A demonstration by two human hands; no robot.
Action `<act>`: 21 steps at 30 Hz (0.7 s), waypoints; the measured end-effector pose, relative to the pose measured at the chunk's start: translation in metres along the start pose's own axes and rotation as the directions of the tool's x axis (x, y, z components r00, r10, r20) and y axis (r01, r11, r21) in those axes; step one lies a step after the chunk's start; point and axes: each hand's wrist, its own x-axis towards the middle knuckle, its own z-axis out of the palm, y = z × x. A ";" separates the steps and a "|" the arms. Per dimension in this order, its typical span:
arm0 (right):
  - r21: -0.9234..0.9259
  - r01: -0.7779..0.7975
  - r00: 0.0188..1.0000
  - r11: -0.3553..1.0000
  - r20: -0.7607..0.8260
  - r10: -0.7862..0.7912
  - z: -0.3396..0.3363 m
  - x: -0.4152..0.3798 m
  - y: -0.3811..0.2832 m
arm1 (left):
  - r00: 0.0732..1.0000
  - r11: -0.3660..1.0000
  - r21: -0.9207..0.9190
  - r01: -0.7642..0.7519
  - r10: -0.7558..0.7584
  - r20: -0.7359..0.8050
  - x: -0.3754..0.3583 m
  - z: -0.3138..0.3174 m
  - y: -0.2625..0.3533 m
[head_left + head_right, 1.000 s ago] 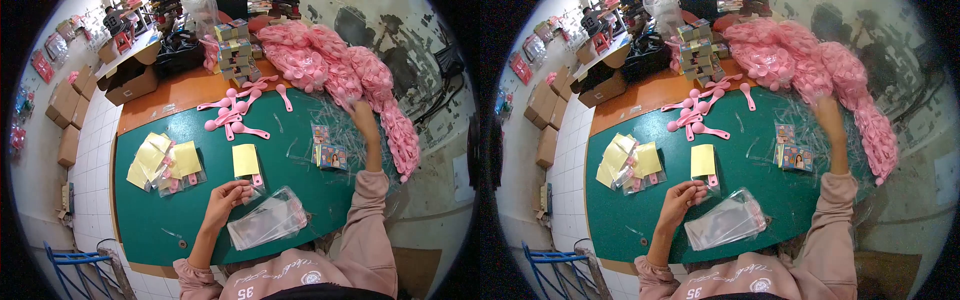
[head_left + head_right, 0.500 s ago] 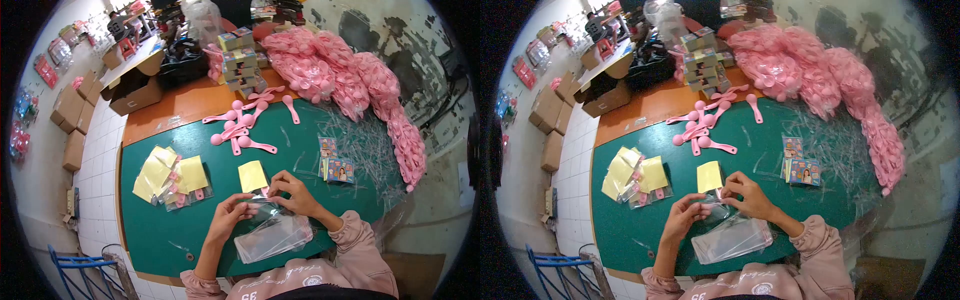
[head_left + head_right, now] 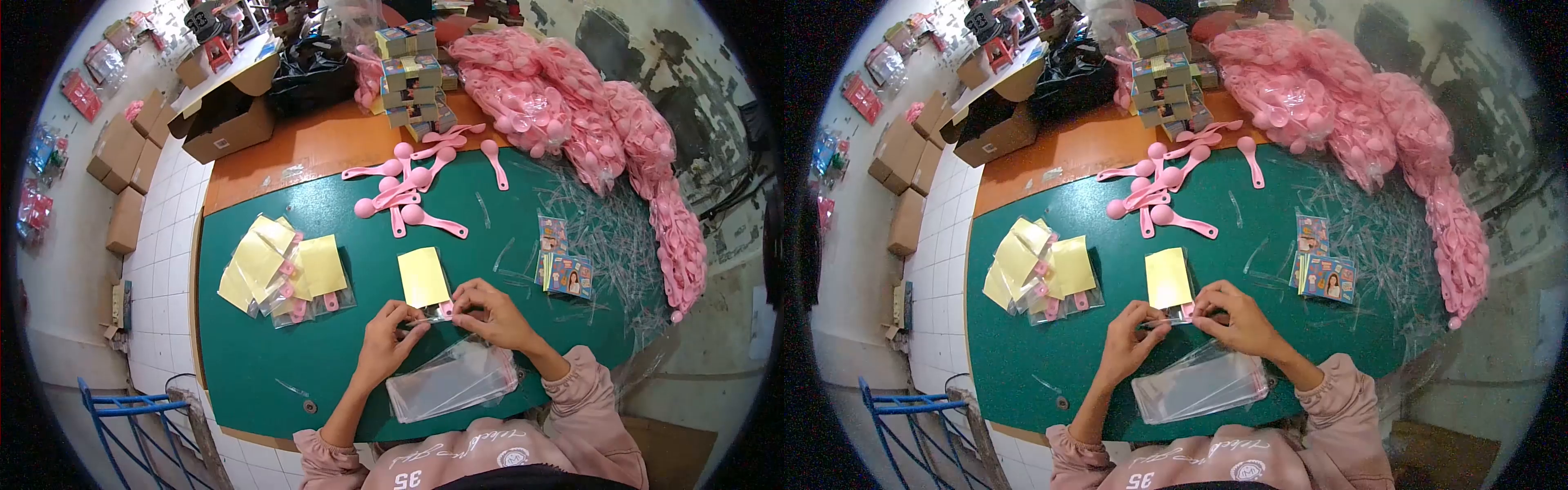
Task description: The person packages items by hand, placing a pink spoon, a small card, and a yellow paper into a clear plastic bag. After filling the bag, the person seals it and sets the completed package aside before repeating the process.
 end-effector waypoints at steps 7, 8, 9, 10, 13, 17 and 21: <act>0.120 -0.174 0.974 0.977 -0.127 0.189 0.011 0.004 0.003 | 0.999 0.999 0.032 0.022 -0.020 -0.047 0.002 0.004 -0.001; 0.120 -0.174 0.974 0.977 -0.126 0.189 0.013 0.004 0.001 | 0.996 0.998 -0.004 0.060 -0.061 -0.071 0.001 0.004 -0.003; 0.094 -0.193 0.967 0.977 -0.148 0.205 0.014 0.004 -0.001 | 0.990 0.994 -0.040 0.098 -0.102 -0.093 0.001 0.005 -0.005; 0.067 -0.212 0.961 0.975 -0.170 0.220 0.015 0.005 -0.002 | 0.990 0.994 -0.041 0.099 -0.103 -0.094 0.001 0.006 -0.008; 0.101 -0.230 0.950 0.968 -0.195 0.246 0.018 0.007 0.000 | 0.976 0.987 -0.113 0.116 -0.135 -0.174 0.001 0.008 -0.014; 0.133 -0.243 0.937 0.961 -0.224 0.268 0.020 0.008 -0.005 | 0.970 0.984 -0.106 0.140 -0.158 -0.186 0.003 0.008 -0.006; 0.104 -0.219 0.948 0.970 -0.213 0.236 0.021 0.008 -0.003 | 0.955 0.960 -0.242 0.143 -0.198 -0.220 0.003 0.009 -0.004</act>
